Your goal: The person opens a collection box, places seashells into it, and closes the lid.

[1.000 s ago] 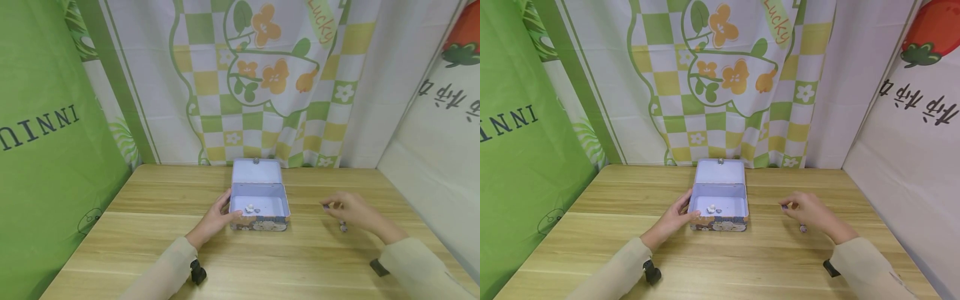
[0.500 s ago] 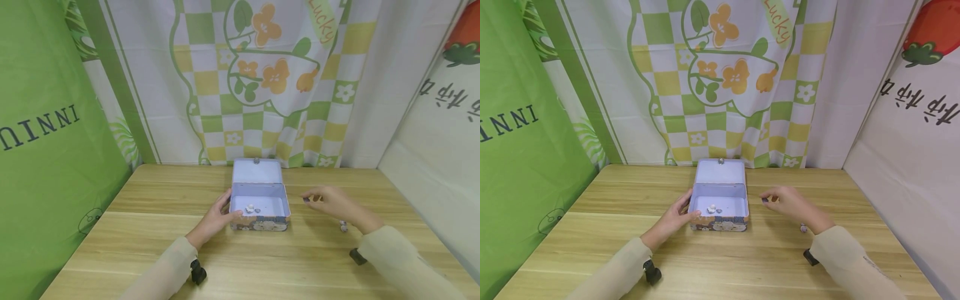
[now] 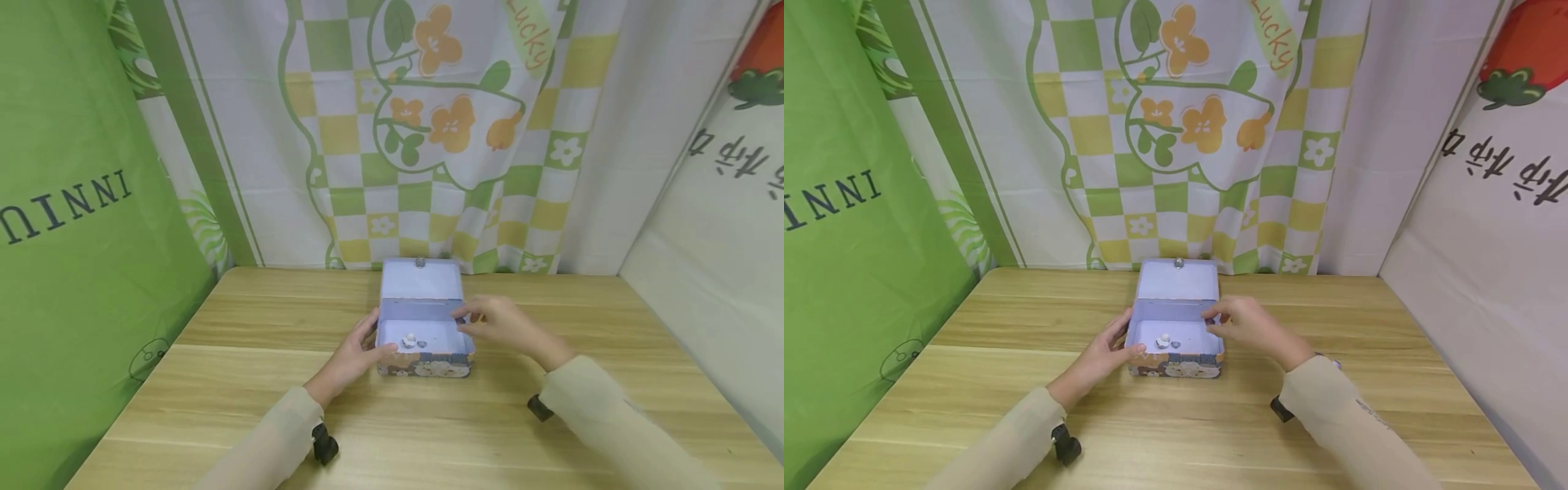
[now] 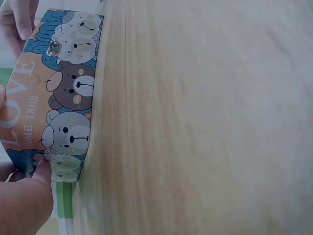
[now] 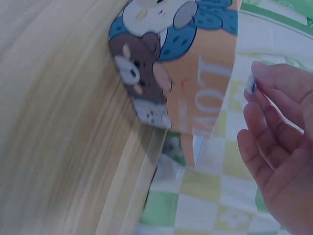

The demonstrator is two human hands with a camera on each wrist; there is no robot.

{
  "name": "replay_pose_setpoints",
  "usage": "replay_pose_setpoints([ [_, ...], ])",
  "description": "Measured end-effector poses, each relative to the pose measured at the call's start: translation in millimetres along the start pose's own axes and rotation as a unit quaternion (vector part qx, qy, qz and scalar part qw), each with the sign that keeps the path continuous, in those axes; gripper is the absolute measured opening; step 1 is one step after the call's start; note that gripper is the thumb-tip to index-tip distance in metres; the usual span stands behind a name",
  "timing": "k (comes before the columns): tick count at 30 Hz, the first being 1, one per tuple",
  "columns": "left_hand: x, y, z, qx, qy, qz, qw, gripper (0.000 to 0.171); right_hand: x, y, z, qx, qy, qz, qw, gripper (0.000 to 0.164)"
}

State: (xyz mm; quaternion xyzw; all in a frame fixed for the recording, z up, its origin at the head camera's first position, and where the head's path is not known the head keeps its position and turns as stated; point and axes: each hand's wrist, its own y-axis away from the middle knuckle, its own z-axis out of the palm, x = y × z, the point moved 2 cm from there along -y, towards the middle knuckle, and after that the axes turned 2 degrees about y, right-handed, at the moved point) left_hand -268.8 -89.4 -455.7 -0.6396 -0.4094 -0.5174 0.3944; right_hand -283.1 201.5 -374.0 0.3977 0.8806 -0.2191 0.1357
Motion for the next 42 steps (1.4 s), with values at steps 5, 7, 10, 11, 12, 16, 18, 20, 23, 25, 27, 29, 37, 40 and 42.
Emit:
replay_pose_setpoints([
  [5, -1.1, -0.8, -0.2, 0.000, 0.002, 0.003, 1.0000, 0.085, -4.7, -12.6, 10.2, -0.002, -0.006, -0.015, 1.000, 0.022],
  [7, -1.3, -1.2, -0.1, 0.001, 0.002, 0.005, 1.0000, 0.085, -6.2, -16.1, 13.1, -0.006, -0.006, -0.015, 1.000, 0.022],
  [10, -1.8, -1.7, 0.0, 0.002, 0.001, 0.008, 1.0000, 0.084, -7.1, -20.4, 16.6, -0.013, -0.010, -0.022, 1.000, 0.023],
  [11, -2.3, -1.9, 0.0, 0.002, 0.001, 0.007, 1.0000, 0.083, -6.7, -21.8, 17.9, -0.016, -0.011, -0.023, 1.000, 0.023],
  [12, -2.6, -2.0, 0.0, 0.003, 0.000, 0.007, 1.0000, 0.083, -6.6, -22.9, 19.1, -0.018, -0.011, -0.025, 0.999, 0.023],
  [16, -2.1, -1.6, -0.2, 0.002, 0.000, 0.006, 1.0000, 0.084, -4.1, -26.7, 26.3, -0.030, -0.020, -0.023, 0.999, 0.022],
  [18, -1.3, -0.9, -0.2, 0.001, -0.001, 0.004, 1.0000, 0.084, -2.8, -27.9, 31.0, -0.040, -0.022, -0.015, 0.999, 0.021],
  [20, -0.4, -0.3, -0.1, 0.000, -0.002, 0.002, 1.0000, 0.085, -1.1, -28.8, 35.8, -0.049, -0.022, -0.005, 0.999, 0.020],
  [23, 0.3, 0.2, 0.0, 0.001, -0.004, -0.001, 1.0000, 0.086, 1.1, -30.0, 41.6, -0.055, -0.015, 0.008, 0.998, 0.020],
  [25, 0.0, 0.1, -0.1, 0.001, -0.004, -0.002, 1.0000, 0.085, 2.2, -30.9, 44.0, -0.053, -0.006, 0.010, 0.998, 0.020],
  [27, -0.6, -0.2, -0.1, 0.001, -0.005, -0.002, 1.0000, 0.084, 1.9, -31.6, 44.9, -0.050, 0.004, 0.008, 0.999, 0.019],
  [29, -1.3, -0.6, -0.2, 0.001, -0.005, 0.000, 1.0000, 0.083, 1.9, -32.7, 45.5, -0.045, 0.013, 0.000, 0.999, 0.019],
  [37, -2.4, -1.5, -0.4, 0.001, 0.001, 0.003, 1.0000, 0.085, -0.8, -33.9, 44.0, -0.047, 0.012, 0.017, 0.999, 0.024],
  [40, -1.8, -1.2, -0.1, 0.000, 0.006, 0.004, 1.0000, 0.086, -1.8, -32.7, 43.1, -0.047, 0.011, 0.021, 0.999, 0.024],
  [42, -1.0, -0.9, 0.1, -0.001, 0.008, 0.003, 1.0000, 0.086, -2.9, -31.3, 41.7, -0.045, 0.008, 0.023, 0.999, 0.024],
])
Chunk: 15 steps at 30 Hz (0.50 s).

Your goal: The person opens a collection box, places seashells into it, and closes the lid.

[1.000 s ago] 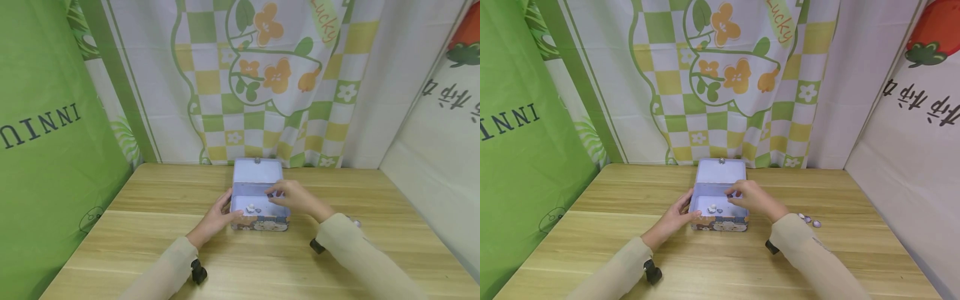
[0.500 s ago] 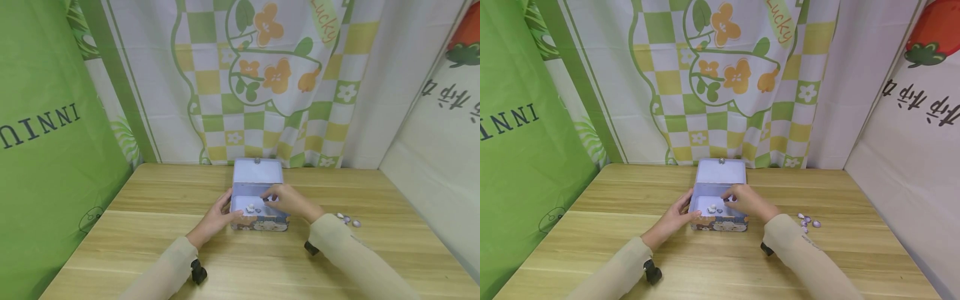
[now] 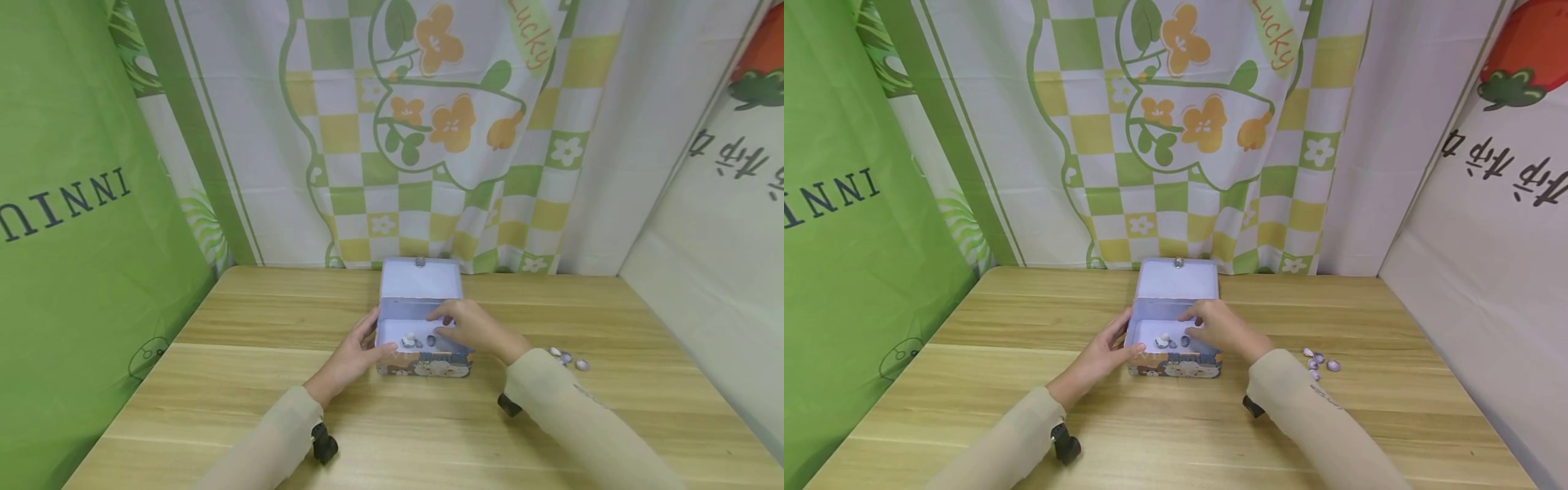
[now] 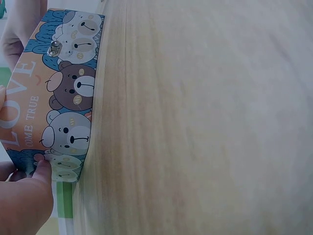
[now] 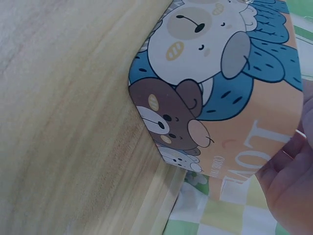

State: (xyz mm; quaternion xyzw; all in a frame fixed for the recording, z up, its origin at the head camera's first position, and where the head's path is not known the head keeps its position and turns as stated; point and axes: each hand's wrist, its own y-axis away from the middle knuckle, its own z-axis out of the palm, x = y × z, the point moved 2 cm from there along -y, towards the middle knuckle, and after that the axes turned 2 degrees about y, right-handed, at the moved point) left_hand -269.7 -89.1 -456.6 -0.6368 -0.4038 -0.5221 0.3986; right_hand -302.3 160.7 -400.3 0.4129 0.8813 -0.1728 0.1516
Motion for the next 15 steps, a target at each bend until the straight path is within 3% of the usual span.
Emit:
replay_pose_setpoints([
  [10, 0.9, 0.7, 0.2, 0.004, -0.008, 0.000, 1.0000, 0.084, -0.9, 10.2, -11.8, 0.022, -0.021, -0.035, 0.999, 0.022],
  [15, -0.2, 0.4, -0.3, 0.004, -0.008, -0.006, 0.9999, 0.086, 1.3, 19.2, -20.2, 0.029, -0.019, -0.029, 0.999, 0.021],
])
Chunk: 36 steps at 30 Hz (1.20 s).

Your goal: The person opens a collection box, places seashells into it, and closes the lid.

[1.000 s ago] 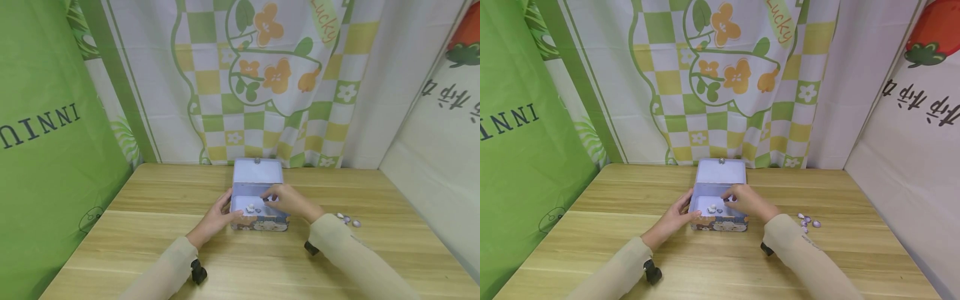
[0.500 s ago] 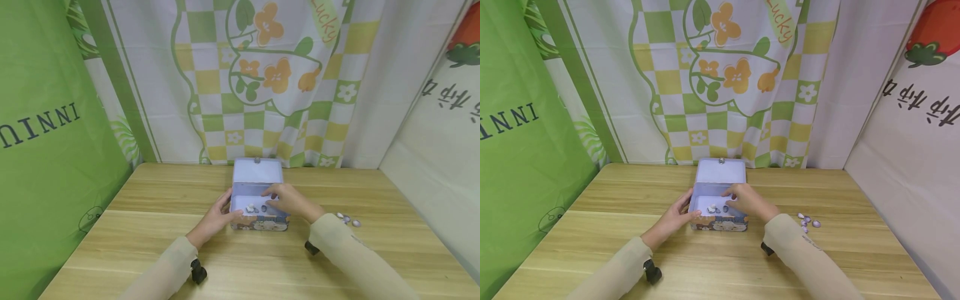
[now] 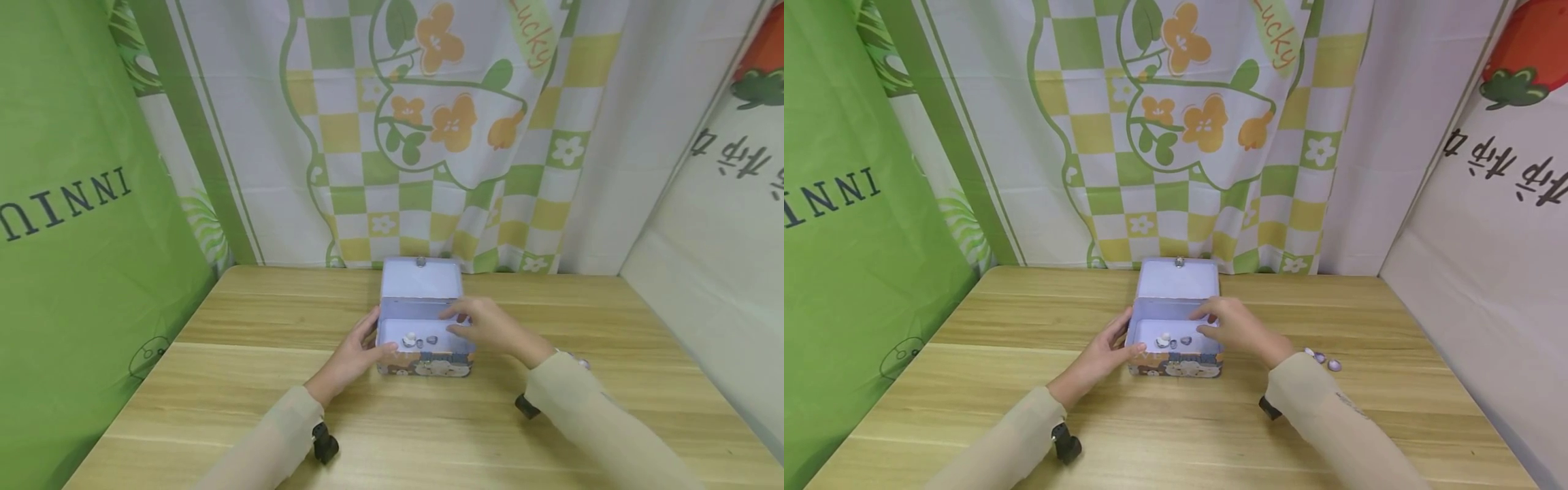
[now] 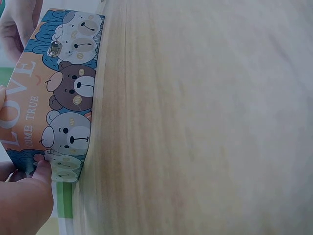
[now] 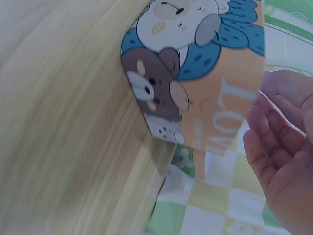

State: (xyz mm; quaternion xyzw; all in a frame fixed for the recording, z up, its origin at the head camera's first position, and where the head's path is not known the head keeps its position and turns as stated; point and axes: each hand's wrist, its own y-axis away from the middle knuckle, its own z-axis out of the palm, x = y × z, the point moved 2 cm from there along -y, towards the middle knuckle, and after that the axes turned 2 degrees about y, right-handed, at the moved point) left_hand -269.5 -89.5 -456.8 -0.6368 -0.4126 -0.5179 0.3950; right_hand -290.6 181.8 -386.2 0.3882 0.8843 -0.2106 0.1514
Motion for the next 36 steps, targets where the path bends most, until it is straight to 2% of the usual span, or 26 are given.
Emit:
replay_pose_setpoints([
  [9, 0.2, 0.0, 0.1, 0.000, -0.002, -0.005, 1.0000, 0.087, 9.3, 23.8, -18.0, 0.023, 0.022, 0.013, 0.999, 0.020],
  [11, 0.7, 0.1, 0.5, 0.001, -0.004, -0.006, 1.0000, 0.086, 13.3, 31.3, -21.9, 0.032, 0.028, 0.008, 0.999, 0.019],
  [18, -0.5, -1.0, 0.1, 0.000, -0.004, -0.008, 1.0000, 0.085, 26.6, 59.8, -41.0, 0.031, 0.038, 0.032, 0.998, 0.018],
  [24, 0.3, -0.3, -0.1, -0.003, 0.002, -0.009, 1.0000, 0.085, 38.4, 87.2, -55.1, 0.053, 0.054, 0.044, 0.996, 0.018],
  [31, 0.7, -0.1, -0.6, -0.001, -0.004, -0.008, 1.0000, 0.086, 54.9, 118.2, -63.8, 0.036, 0.060, 0.101, 0.992, 0.023],
  [36, 0.3, 1.2, -0.8, -0.002, -0.003, -0.012, 0.9999, 0.088, 68.1, 132.3, -64.0, 0.035, 0.067, 0.121, 0.990, 0.026],
])
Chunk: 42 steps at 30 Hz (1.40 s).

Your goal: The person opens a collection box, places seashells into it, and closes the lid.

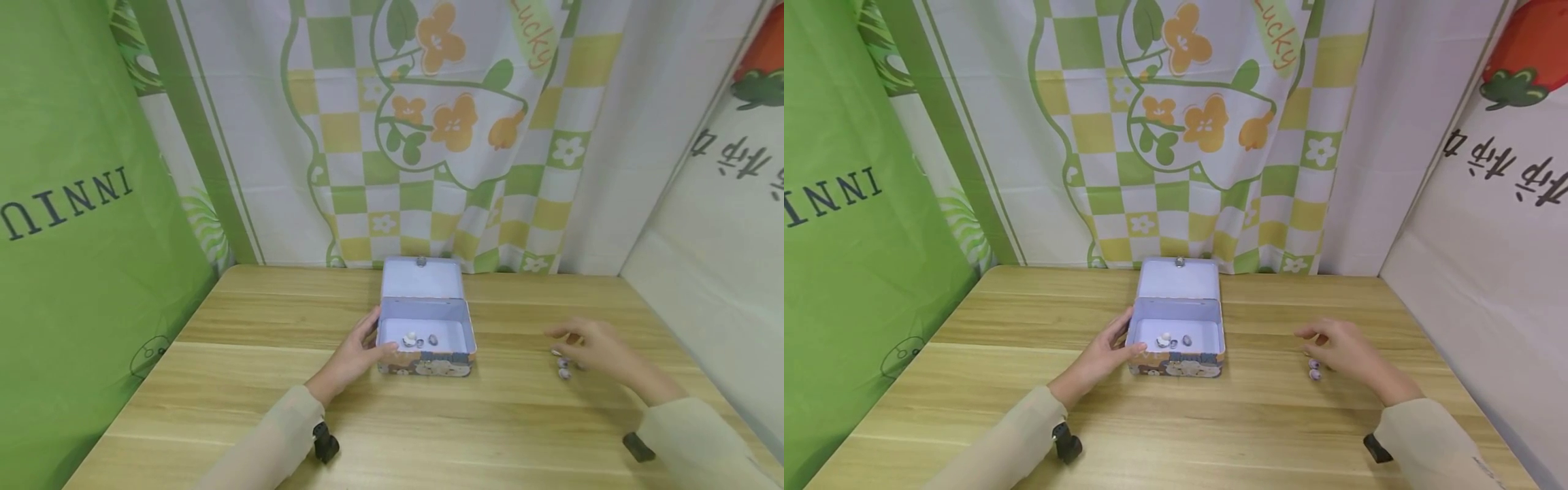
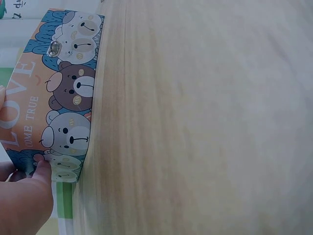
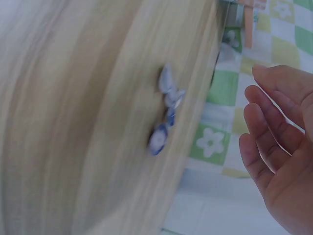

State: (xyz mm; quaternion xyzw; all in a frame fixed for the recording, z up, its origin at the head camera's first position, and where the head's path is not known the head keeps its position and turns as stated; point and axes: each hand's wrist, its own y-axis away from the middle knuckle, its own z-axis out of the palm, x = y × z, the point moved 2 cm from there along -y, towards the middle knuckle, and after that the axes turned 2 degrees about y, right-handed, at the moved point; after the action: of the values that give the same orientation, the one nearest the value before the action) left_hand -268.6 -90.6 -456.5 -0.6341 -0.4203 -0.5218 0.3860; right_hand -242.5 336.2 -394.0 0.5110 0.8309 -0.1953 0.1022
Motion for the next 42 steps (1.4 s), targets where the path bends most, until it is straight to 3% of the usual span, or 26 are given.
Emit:
replay_pose_setpoints([
  [13, 2.3, 1.9, 0.4, 0.002, -0.005, 0.004, 1.0000, 0.085, 26.5, 2.2, 13.3, -0.044, -0.027, 0.067, 0.996, 0.031],
  [19, 2.0, 2.0, 0.6, 0.003, -0.003, -0.003, 1.0000, 0.084, 37.8, -1.3, 20.7, -0.068, -0.066, 0.075, 0.993, 0.031],
  [25, 2.5, 2.1, 1.0, 0.002, 0.000, -0.004, 1.0000, 0.085, 42.8, -3.5, 23.6, -0.086, -0.066, 0.074, 0.991, 0.030],
  [42, 1.2, 0.6, 0.9, 0.000, 0.005, 0.007, 1.0000, 0.084, 50.2, -5.1, 29.4, -0.071, -0.050, 0.054, 0.995, 0.023],
])
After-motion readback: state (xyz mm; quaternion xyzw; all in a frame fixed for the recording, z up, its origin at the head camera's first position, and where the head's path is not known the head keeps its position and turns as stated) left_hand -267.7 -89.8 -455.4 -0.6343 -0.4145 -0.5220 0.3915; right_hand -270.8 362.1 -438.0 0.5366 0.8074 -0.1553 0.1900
